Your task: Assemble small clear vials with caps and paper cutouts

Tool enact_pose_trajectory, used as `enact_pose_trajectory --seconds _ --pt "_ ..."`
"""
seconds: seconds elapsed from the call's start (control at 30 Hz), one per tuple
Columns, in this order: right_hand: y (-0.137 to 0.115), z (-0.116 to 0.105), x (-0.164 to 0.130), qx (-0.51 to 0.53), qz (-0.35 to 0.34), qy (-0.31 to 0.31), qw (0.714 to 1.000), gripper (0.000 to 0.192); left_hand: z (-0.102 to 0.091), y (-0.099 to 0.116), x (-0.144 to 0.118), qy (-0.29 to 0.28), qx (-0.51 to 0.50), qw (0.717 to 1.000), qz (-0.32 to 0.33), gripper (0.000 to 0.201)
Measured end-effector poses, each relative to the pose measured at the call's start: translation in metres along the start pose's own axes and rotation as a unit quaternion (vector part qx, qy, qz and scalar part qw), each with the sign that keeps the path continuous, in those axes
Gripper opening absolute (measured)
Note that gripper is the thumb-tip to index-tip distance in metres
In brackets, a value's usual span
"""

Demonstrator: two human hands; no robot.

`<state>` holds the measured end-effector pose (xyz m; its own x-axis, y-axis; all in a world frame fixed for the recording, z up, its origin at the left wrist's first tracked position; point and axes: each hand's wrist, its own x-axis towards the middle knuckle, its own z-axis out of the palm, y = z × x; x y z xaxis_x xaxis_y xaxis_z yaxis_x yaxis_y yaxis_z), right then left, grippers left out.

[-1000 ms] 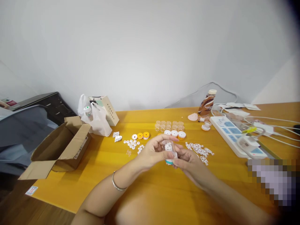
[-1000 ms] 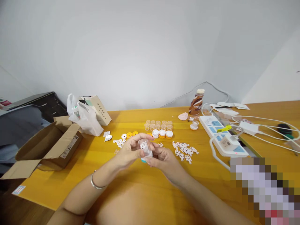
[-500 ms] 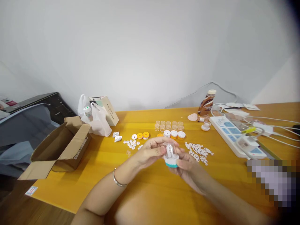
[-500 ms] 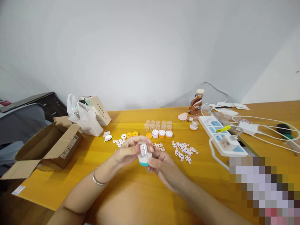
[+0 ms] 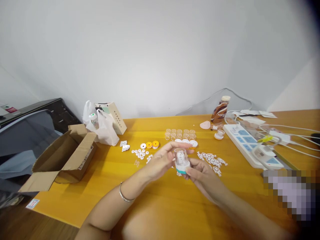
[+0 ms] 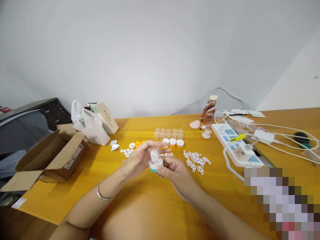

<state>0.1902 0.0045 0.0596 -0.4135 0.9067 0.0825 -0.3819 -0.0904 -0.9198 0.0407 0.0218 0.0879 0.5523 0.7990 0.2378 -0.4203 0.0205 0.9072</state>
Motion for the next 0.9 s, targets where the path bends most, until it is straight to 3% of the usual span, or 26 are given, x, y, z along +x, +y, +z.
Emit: enact_pose_trajectory --seconds 0.1,0.27,0.37,0.53,0.67,0.8,0.9 --pt "0.0017 -0.0011 0.0010 0.016 0.006 -0.002 1.000 0.023 0.0022 -0.0023 -0.0002 0.052 0.030 0.998 0.029 0.032" --pt "0.0018 -0.0013 0.0008 0.024 0.014 -0.015 1.000 0.026 0.0030 -0.0023 0.0005 -0.024 -0.020 1.000 0.000 0.052" --pt "0.0008 -0.0011 0.0004 0.004 0.010 -0.017 1.000 0.025 0.0023 -0.0029 0.0004 0.021 0.013 0.998 0.058 0.051" --pt "0.0006 -0.0013 0.0012 -0.001 0.008 -0.014 1.000 0.025 0.0026 -0.0002 -0.0006 -0.025 -0.036 0.999 -0.005 0.047" --pt "0.0003 -0.0022 0.0017 -0.006 0.003 -0.011 1.000 0.025 0.0015 -0.0005 0.0001 0.039 0.010 0.998 0.058 0.044" --pt "0.0006 -0.0030 0.0017 -0.010 0.001 -0.006 1.000 0.025 0.0005 -0.0015 0.0008 -0.010 -0.030 0.999 -0.009 0.047" --pt "0.0010 -0.0028 0.0014 -0.029 -0.007 -0.009 1.000 0.024 0.0002 -0.0031 0.0009 0.029 0.001 0.999 0.034 0.046"
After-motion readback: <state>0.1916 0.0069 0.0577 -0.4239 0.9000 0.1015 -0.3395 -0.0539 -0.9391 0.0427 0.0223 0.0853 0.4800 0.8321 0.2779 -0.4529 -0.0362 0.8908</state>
